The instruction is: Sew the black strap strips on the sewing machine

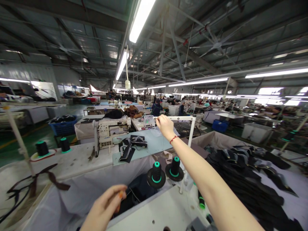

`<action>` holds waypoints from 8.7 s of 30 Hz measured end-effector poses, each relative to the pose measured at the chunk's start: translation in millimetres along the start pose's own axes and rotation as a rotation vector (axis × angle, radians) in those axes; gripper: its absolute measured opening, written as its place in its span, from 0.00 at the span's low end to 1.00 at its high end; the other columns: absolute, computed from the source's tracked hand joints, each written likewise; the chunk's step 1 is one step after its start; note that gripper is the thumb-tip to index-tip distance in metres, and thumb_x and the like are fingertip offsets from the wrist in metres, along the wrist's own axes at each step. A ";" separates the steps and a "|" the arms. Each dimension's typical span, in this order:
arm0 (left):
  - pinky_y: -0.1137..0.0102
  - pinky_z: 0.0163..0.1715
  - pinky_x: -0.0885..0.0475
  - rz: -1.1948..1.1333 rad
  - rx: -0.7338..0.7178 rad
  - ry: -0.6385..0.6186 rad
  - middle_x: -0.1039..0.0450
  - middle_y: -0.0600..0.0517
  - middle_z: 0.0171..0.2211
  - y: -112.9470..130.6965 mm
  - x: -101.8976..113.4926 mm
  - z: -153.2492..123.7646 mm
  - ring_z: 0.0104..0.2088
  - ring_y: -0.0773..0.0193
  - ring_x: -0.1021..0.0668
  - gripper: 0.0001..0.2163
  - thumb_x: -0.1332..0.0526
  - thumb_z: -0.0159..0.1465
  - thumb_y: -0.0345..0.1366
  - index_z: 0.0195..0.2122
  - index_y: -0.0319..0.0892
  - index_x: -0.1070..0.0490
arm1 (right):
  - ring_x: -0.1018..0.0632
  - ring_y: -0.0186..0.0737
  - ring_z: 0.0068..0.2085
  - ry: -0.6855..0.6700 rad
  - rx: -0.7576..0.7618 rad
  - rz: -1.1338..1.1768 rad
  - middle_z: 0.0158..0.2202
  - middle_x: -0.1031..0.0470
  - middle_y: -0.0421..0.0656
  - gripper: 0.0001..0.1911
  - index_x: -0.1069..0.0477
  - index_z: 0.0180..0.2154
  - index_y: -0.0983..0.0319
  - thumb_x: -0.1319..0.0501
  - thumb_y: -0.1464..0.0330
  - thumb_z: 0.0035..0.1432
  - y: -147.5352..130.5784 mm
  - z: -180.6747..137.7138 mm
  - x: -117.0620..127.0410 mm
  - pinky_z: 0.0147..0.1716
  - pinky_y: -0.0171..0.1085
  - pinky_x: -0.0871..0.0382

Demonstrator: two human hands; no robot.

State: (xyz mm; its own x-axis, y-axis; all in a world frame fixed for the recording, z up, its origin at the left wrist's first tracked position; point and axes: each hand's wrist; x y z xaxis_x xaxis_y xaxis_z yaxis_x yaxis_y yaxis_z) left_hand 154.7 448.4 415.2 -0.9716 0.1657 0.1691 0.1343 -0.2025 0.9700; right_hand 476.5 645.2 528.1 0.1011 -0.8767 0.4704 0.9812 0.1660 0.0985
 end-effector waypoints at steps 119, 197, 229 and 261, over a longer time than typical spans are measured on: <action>0.65 0.40 0.25 -0.740 -0.191 -0.232 0.24 0.53 0.38 65.3 -127.8 302.5 0.35 0.64 0.22 0.09 0.33 0.63 0.28 0.44 0.39 0.26 | 0.21 0.38 0.41 -0.259 -0.038 -0.081 0.40 0.19 0.45 0.11 0.23 0.42 0.61 0.45 0.67 0.72 -7.1 12.6 21.5 0.31 0.33 0.42; 0.63 0.40 0.30 1.063 -0.664 -0.597 0.22 0.50 0.35 -105.7 -50.3 -184.7 0.37 0.58 0.24 0.07 0.35 0.66 0.33 0.29 0.44 0.22 | 0.24 0.38 0.38 -0.187 -0.262 0.944 0.37 0.27 0.43 0.10 0.24 0.43 0.58 0.43 0.75 0.67 -205.9 -440.0 226.2 0.37 0.35 0.29; 0.70 0.45 0.29 0.318 -0.740 -0.632 0.19 0.48 0.42 -104.6 -74.7 -391.4 0.41 0.62 0.20 0.14 0.51 0.76 0.37 0.50 0.45 0.26 | 0.38 0.50 0.59 0.072 -0.025 0.698 0.57 0.35 0.41 0.12 0.23 0.39 0.48 0.40 0.73 0.64 -304.5 -573.5 379.2 0.61 0.51 0.46; 0.70 0.37 0.30 -0.180 -0.025 -0.498 0.23 0.52 0.32 -123.4 -56.5 -344.8 0.33 0.64 0.26 0.14 0.35 0.64 0.49 0.32 0.44 0.22 | 0.28 0.35 0.28 -0.046 -0.382 1.268 0.28 0.30 0.38 0.14 0.26 0.52 0.53 0.35 0.65 0.65 -267.8 -531.3 324.6 0.28 0.34 0.31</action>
State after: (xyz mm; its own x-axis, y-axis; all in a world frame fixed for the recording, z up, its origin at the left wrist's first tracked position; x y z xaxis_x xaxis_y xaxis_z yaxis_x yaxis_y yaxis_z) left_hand 125.8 131.2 225.8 -0.7675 0.6374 0.0683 -0.0372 -0.1507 0.9879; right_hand 334.0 76.3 188.5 0.9779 -0.1921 0.0823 0.1964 0.7098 -0.6765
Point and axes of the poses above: each hand's wrist, its own z-axis towards the middle knuckle, its own x-axis out of the back of the hand, y = z × x
